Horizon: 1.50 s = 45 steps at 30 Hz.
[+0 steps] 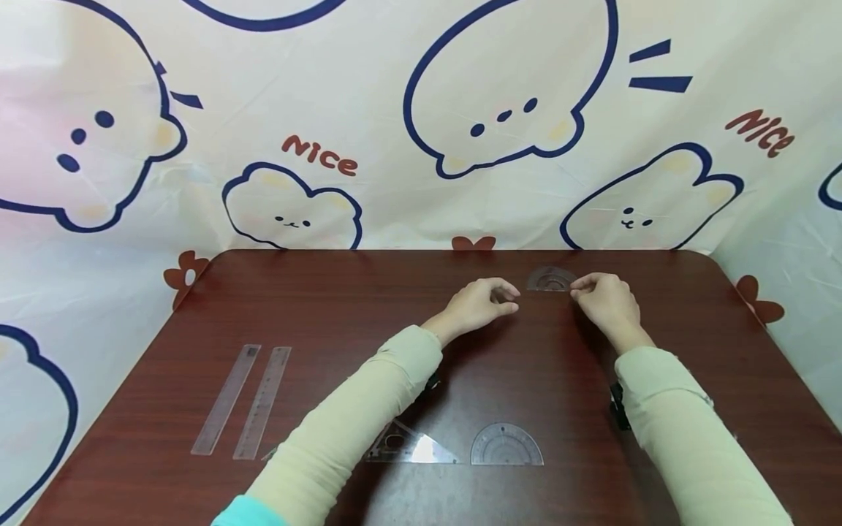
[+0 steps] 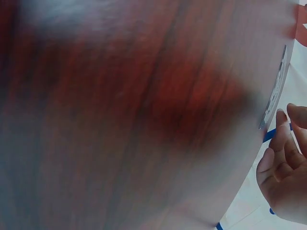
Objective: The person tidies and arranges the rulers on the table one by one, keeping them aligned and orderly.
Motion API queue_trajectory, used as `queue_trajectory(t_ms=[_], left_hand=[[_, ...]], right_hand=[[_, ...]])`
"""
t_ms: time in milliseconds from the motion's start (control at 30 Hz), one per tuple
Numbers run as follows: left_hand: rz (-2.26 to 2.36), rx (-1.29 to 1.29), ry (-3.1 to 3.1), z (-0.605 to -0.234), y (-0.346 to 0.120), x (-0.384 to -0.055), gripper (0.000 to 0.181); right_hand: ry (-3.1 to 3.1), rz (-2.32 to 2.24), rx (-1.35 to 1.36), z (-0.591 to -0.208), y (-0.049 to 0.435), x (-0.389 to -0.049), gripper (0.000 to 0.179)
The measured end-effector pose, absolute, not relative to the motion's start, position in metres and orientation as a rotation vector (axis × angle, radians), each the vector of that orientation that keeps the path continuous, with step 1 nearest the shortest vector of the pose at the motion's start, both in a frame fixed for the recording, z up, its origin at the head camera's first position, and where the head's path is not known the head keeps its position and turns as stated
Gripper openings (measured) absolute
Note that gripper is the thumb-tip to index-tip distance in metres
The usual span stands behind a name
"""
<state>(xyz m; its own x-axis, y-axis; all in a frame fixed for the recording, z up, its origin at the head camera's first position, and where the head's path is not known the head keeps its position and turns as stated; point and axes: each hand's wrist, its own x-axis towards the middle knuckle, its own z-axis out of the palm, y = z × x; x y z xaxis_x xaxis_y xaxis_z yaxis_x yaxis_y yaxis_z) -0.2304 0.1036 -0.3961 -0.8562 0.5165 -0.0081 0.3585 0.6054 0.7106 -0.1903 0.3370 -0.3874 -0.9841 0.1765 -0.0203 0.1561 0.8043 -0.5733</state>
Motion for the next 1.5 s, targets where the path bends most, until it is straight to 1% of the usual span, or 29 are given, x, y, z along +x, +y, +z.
queue_trajectory(t_ms=[367,833,1033,1267,1500], left_hand=[[1.069,0.661,2.644,-0.397,0.104,-0.237,0.024],[1.135,0.625,2.615,-0.396,0.104,-0.241,0.024],[1.144,0.594,2.626,-0.396,0.103,-0.242,0.023],[1.114,0.540,2.644,-0.394,0.105,-0.241,0.021],[1.105,0.567,2.625,-0.398,0.108,-0.239,0.021]], right_hand=[[-2.943,0.884,-0.450,-0.385,0.338,-0.205,0.031],[-2.949,0.851,-0.567,-0.394,0.338,-0.210,0.047],[-2.954,0.858,-0.549,-0.399,0.339,-0.212,0.049],[-2.952,0.933,-0.512,-0.400,0.341,-0.214,0.043],[-2.963,0.961,-0.439,-0.400,0.343,-0.214,0.041]])
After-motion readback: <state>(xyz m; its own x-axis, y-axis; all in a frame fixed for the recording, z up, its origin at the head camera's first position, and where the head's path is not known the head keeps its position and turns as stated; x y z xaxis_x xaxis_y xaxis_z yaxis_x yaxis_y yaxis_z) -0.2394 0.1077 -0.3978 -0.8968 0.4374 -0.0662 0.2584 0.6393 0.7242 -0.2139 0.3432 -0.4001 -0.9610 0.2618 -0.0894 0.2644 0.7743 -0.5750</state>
